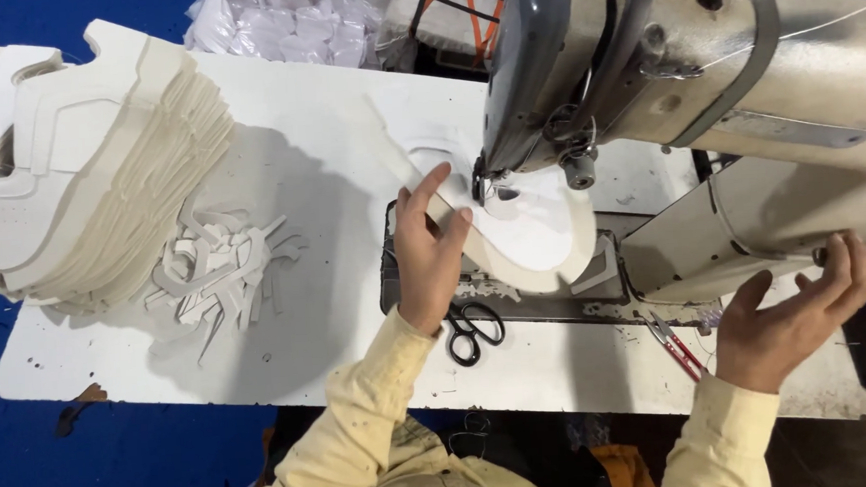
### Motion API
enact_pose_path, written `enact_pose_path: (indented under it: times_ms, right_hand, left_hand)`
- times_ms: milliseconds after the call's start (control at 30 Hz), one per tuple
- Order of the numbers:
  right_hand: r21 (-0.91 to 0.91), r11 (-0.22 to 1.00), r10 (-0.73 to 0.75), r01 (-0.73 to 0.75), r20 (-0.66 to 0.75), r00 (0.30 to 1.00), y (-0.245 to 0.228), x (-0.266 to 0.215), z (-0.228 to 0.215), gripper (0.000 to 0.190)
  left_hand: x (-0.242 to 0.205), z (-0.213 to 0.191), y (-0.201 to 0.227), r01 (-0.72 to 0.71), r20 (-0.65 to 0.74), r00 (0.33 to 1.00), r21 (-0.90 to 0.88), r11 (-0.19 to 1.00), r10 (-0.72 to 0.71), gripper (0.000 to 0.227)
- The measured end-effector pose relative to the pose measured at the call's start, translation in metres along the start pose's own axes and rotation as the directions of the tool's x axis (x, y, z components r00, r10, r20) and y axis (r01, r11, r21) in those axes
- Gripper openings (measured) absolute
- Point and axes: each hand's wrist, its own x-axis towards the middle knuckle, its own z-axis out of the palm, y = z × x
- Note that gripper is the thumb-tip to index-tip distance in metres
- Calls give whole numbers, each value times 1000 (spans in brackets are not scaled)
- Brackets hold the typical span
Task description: The person sews white shoe parts using a sewing machine, repeatedly picking up pieces from a stack, aligning them under the needle, and stitching them. They use scissors to cut threads and trim excess material from the parts after sewing.
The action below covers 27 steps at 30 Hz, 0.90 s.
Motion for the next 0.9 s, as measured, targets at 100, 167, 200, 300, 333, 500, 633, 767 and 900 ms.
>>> enact_pose_path:
  times_ms: [100, 167, 200, 300, 333, 500, 633, 767, 900]
  right_hand:
    - [-128, 989, -69, 69, 2, 998, -12, 1, -2, 74]
    - [-144, 974, -181, 172, -50, 982, -18, 8, -4, 78]
    - [-143, 975, -181, 172, -56, 982, -11, 9, -3, 78]
    - [-35, 996, -79, 78, -37, 996, 0, 7, -2, 74]
    - [-10, 999, -45, 45, -15, 999, 1, 6, -4, 72]
    - [-16, 999, -41, 42, 13, 999, -16, 14, -15, 71]
    - [-28, 999, -32, 32, 24, 999, -15, 11, -14, 71]
    - [-34, 999, -34, 34, 14, 999, -2, 2, -6, 72]
    - [-35, 999, -18, 19, 32, 999, 12, -9, -2, 73]
  left_hand:
    - [-24, -3, 10, 419, 41, 908, -113, 901, -417, 54]
    - [-38, -2, 10, 334, 22, 940, -252, 908, -339, 59]
    - [-41, -4, 14, 329, 21, 942, -251, 910, -334, 59]
    - [-50, -14, 22, 341, 85, 939, -378, 861, -334, 62]
    - [-51, -16, 23, 365, 121, 930, -415, 834, -347, 63]
    - [-56, -20, 40, 402, 175, 915, -357, 843, -363, 69]
    - [-71, -27, 56, 460, 304, 877, -312, 831, -372, 73]
    - [-70, -47, 68, 359, 382, 898, -347, 866, -218, 42]
    - [-64, -64, 53, 385, 415, 877, -308, 870, -241, 26]
